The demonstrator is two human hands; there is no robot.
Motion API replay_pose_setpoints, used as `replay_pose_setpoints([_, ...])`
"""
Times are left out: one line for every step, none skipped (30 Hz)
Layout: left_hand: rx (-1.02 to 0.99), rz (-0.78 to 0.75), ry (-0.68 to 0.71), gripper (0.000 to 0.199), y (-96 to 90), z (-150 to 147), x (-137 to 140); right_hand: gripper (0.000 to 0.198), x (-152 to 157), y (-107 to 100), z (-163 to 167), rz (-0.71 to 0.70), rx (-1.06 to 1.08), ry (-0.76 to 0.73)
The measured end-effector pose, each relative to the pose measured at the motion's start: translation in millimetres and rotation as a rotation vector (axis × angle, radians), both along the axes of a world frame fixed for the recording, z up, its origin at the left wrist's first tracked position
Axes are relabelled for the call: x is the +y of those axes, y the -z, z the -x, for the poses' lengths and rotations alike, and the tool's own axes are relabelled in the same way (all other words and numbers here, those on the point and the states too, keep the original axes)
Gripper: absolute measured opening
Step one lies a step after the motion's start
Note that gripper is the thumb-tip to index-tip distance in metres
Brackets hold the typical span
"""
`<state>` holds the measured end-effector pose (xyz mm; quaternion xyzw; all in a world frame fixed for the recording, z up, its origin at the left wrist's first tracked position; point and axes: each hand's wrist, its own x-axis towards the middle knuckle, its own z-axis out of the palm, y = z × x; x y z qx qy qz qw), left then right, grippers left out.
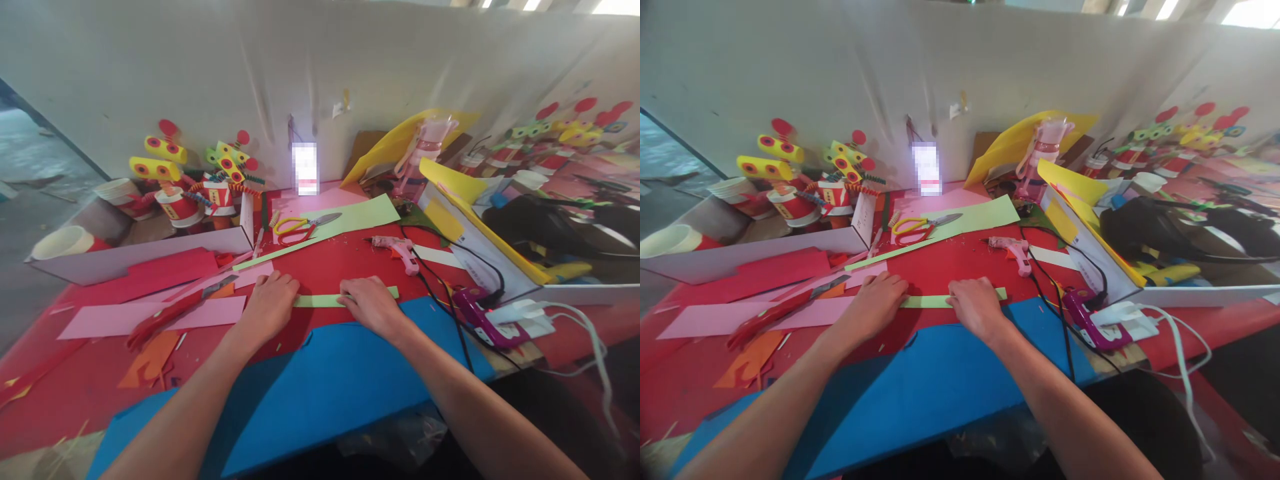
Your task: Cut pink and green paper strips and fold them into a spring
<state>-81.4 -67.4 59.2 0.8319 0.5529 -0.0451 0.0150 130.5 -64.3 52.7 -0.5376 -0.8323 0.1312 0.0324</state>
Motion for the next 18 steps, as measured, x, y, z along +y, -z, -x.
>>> replay_pose_setpoints([-0.009,0.012,0.001,0.026,0.6,0.2,1.2,0.014,-0.2,0.4,-0.1,-0.003,0.000,-0.002])
replay_pose_setpoints([-0.015,0.024,0.001,0.026,1.1,0.0,1.9,0.014,-0.4,0.9,-0.2,-0.008,0.001,-0.004])
replay_pose_setpoints([-0.019,0.036,0.001,0.026,1.3,-0.5,2.3,0.015,-0.5,1.5,-0.4,-0.015,0.005,-0.006])
replay_pose_setpoints([-0.021,0.044,0.002,0.026,1.2,-1.0,2.5,0.015,-0.5,2.1,-0.5,-0.021,0.011,-0.007])
replay_pose_setpoints([-0.019,0.050,0.001,0.026,1.1,-1.6,2.3,0.016,-0.5,2.8,-0.6,-0.026,0.015,-0.006])
replay_pose_setpoints([-0.015,0.054,-0.001,0.026,0.8,-2.2,2.1,0.016,-0.4,3.5,-0.7,-0.027,0.017,-0.002])
replay_pose_setpoints([-0.010,0.055,-0.002,0.026,0.5,-2.6,1.9,0.016,-0.2,4.1,-0.7,-0.024,0.016,0.003])
replay_pose_setpoints([-0.004,0.055,-0.003,0.026,0.4,-2.9,1.7,0.016,0.0,4.6,-0.7,-0.021,0.014,0.008])
replay_pose_setpoints([0.002,0.054,-0.003,0.026,0.3,-3.1,1.5,0.015,0.2,4.9,-0.7,-0.017,0.013,0.011])
replay_pose_setpoints([0.008,0.053,-0.001,0.026,0.5,-3.3,1.3,0.015,0.4,4.9,-0.7,-0.015,0.014,0.015])
replay_pose_setpoints([0.014,0.051,0.002,0.027,0.8,-3.4,1.2,0.015,0.5,4.8,-0.6,-0.011,0.014,0.019])
replay_pose_setpoints([0.019,0.048,0.006,0.027,1.3,-3.5,1.0,0.015,0.7,4.6,-0.5,-0.007,0.014,0.022])
replay_pose_setpoints([0.022,0.044,0.007,0.027,1.8,-3.6,0.8,0.015,0.8,4.3,-0.5,-0.003,0.013,0.023])
replay_pose_setpoints([0.025,0.041,0.006,0.027,2.4,-3.9,0.6,0.015,1.0,4.0,-0.4,0.000,0.010,0.025])
replay_pose_setpoints([0.026,0.037,0.003,0.027,2.9,-4.1,0.4,0.015,1.1,3.8,-0.3,0.002,0.007,0.026])
replay_pose_setpoints([0.026,0.035,0.000,0.027,3.4,-4.5,0.1,0.015,1.2,3.7,-0.2,0.001,0.005,0.027])
replay_pose_setpoints([0.028,0.034,-0.004,0.028,3.7,-4.8,-0.1,0.015,1.3,3.7,-0.1,-0.003,0.003,0.028])
replay_pose_setpoints([0.032,0.035,-0.009,0.028,4.1,-5.2,-0.3,0.015,1.4,3.8,0.0,-0.006,0.001,0.030])
